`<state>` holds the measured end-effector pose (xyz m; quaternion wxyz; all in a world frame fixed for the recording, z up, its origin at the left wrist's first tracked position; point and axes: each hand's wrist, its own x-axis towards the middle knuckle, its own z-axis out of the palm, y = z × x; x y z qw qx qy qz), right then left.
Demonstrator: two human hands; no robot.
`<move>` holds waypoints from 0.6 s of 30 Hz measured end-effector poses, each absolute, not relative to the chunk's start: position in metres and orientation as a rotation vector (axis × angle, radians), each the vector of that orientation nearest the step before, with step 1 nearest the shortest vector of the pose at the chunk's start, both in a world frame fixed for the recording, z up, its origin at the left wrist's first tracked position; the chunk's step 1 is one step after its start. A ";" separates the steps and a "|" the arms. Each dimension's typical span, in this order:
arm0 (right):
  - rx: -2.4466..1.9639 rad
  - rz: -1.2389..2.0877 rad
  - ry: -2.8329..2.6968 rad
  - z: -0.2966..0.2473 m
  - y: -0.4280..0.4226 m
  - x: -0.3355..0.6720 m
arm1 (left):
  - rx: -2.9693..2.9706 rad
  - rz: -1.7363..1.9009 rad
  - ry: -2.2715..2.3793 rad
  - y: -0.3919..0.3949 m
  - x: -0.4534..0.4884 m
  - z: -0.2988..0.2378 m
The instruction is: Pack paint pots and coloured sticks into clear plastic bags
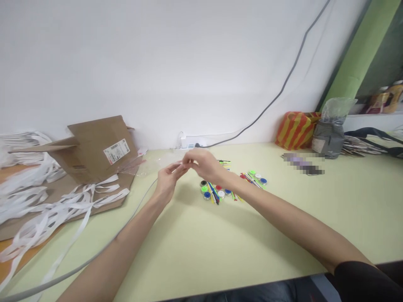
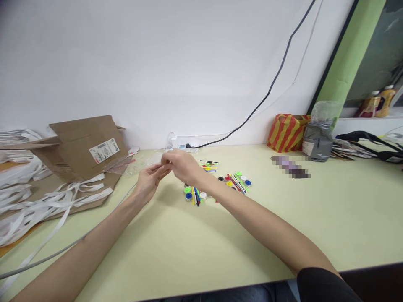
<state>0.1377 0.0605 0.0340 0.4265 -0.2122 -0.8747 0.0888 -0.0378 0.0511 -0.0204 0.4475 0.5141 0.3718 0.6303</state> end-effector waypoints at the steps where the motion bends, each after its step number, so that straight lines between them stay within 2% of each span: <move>1: -0.564 0.275 -2.108 0.035 0.065 0.142 | 1.285 1.520 0.909 0.049 -0.035 -0.019; 9: -0.620 0.601 -2.008 0.032 0.081 0.152 | 1.348 1.340 0.853 0.032 -0.016 -0.009; 18: -0.609 0.554 -2.071 0.039 0.076 0.155 | 1.331 1.344 0.845 0.028 -0.017 -0.006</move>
